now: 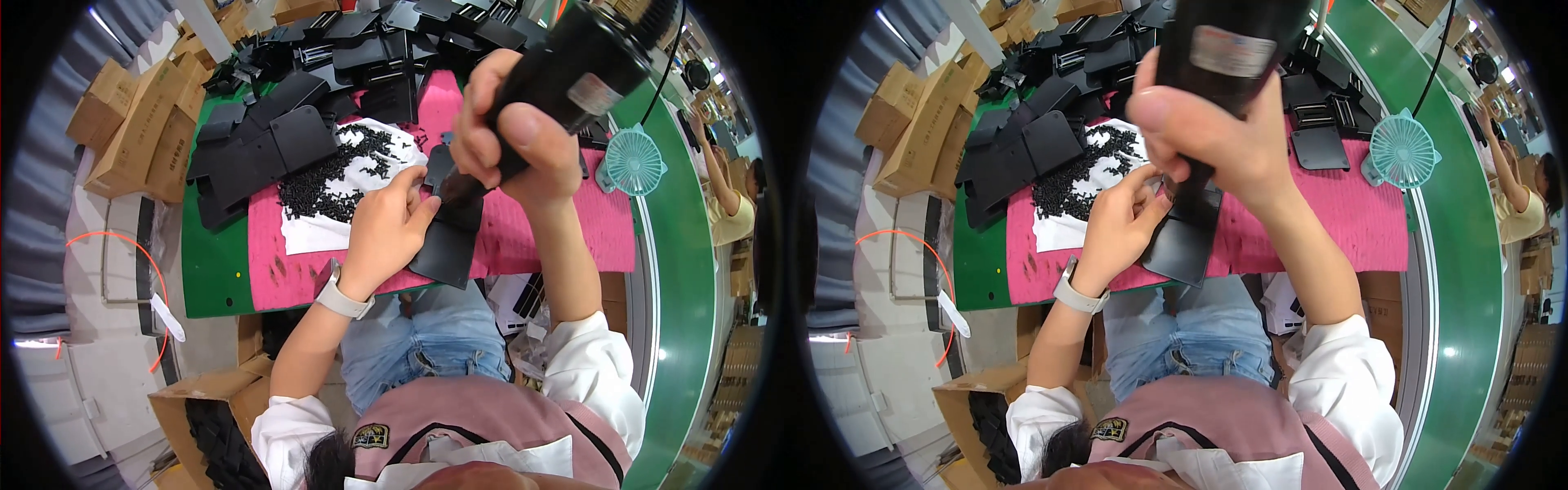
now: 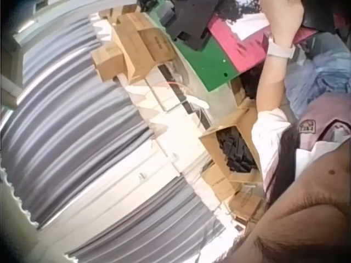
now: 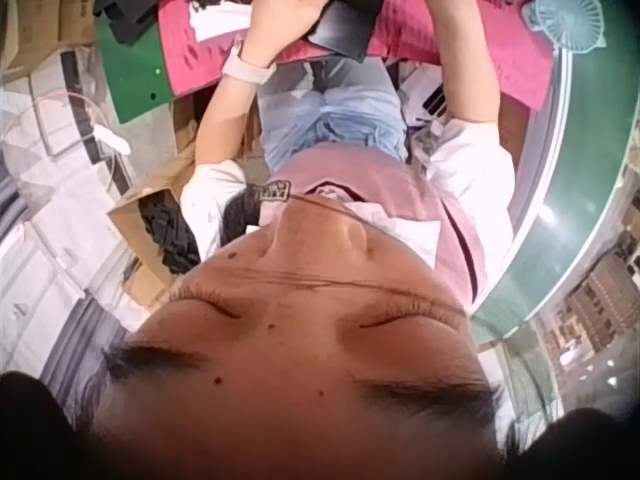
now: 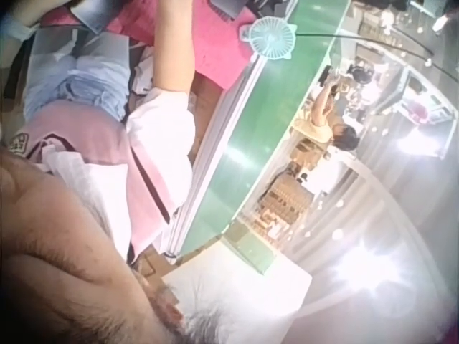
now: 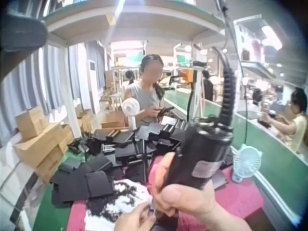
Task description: Assembling plastic components by manually positioning parts and using an electric screwdriver to secure them with screws.
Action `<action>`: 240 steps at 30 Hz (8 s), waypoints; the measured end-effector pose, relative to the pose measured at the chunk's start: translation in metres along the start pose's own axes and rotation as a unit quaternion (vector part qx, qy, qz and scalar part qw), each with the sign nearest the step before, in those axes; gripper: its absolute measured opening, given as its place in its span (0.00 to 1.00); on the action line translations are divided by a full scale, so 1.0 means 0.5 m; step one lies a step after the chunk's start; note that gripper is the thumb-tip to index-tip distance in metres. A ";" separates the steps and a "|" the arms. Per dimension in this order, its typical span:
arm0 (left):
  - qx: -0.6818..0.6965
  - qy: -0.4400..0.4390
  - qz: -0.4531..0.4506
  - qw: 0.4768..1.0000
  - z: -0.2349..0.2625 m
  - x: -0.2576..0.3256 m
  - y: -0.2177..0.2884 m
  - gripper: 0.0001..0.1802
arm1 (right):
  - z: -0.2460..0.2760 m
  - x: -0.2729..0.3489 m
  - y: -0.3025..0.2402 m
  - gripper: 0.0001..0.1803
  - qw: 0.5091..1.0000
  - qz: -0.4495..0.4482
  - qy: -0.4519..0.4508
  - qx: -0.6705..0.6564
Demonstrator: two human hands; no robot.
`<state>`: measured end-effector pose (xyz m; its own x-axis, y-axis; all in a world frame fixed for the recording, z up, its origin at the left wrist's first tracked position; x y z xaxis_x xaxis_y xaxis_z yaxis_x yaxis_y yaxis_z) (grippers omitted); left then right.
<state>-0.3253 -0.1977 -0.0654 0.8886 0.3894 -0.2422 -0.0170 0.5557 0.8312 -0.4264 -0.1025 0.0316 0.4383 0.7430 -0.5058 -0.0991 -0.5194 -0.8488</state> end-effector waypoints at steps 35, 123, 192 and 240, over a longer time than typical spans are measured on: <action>0.037 0.017 0.022 0.999 -0.006 0.003 -0.013 0.15 | -0.027 -0.052 0.031 0.19 0.994 -0.060 -0.092 -0.001; -0.207 0.306 -0.151 0.917 0.276 0.092 -0.012 0.25 | 0.215 0.094 0.063 0.16 0.918 -0.145 0.187 0.318; 0.517 -0.087 0.100 0.845 -0.048 0.135 0.076 0.14 | 0.050 0.147 -0.093 0.21 0.944 0.145 -0.002 -0.295; -0.154 0.160 -0.146 0.964 0.041 0.013 0.018 0.05 | 0.086 0.085 -0.107 0.25 0.948 0.117 -0.255 -0.148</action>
<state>-0.3102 -0.2053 -0.0492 0.6907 0.3630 -0.6254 0.0332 0.8480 0.5289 -0.4409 -0.0248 0.0490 -0.0610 0.6611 -0.7478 0.1478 -0.7349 -0.6618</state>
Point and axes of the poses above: each hand's wrist, its own x-axis away from the middle knuckle, its own z-axis out of the back of the hand, y = z × x, the point moved 3 cm from there along -x, towards the middle knuckle, and after that the axes turned 3 degrees about y, right-handed, at the moved point
